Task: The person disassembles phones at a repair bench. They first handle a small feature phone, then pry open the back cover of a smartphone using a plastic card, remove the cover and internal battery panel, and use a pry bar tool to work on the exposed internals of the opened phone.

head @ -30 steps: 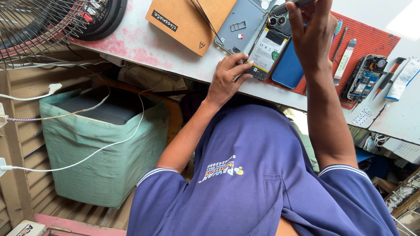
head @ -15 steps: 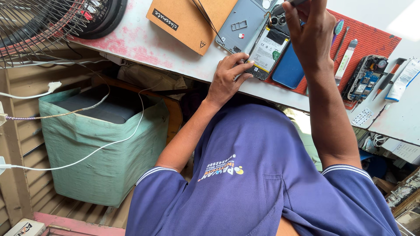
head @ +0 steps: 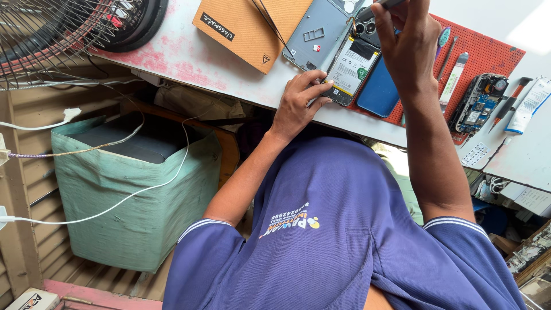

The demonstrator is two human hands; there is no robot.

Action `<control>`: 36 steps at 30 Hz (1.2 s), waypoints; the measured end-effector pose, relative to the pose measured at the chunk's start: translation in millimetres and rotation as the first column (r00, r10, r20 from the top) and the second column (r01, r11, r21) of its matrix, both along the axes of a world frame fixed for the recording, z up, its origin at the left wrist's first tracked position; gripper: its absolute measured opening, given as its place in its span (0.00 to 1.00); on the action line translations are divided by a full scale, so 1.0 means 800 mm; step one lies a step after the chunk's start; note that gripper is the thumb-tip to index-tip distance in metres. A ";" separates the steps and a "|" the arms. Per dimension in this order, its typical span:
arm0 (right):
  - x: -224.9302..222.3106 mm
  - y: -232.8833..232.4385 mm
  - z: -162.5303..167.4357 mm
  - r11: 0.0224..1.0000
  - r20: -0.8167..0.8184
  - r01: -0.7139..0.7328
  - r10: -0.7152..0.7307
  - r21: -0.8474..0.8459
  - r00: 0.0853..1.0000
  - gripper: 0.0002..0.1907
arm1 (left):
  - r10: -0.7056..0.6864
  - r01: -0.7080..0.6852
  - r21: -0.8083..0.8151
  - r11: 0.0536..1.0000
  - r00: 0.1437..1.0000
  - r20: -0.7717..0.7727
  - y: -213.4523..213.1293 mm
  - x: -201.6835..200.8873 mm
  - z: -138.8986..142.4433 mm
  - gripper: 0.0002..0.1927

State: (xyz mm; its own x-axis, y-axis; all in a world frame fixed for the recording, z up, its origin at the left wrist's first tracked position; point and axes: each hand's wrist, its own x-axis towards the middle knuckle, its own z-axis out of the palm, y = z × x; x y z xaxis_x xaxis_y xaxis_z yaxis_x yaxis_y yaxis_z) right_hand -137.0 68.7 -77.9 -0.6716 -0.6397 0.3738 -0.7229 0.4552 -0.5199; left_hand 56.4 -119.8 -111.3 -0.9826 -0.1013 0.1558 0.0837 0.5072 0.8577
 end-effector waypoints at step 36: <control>0.002 -0.003 0.003 0.999 0.066 0.011 -0.009 -0.044 0.998 0.15 | 0.002 -0.002 0.003 1.000 1.000 -0.007 -0.001 0.000 -0.001 0.20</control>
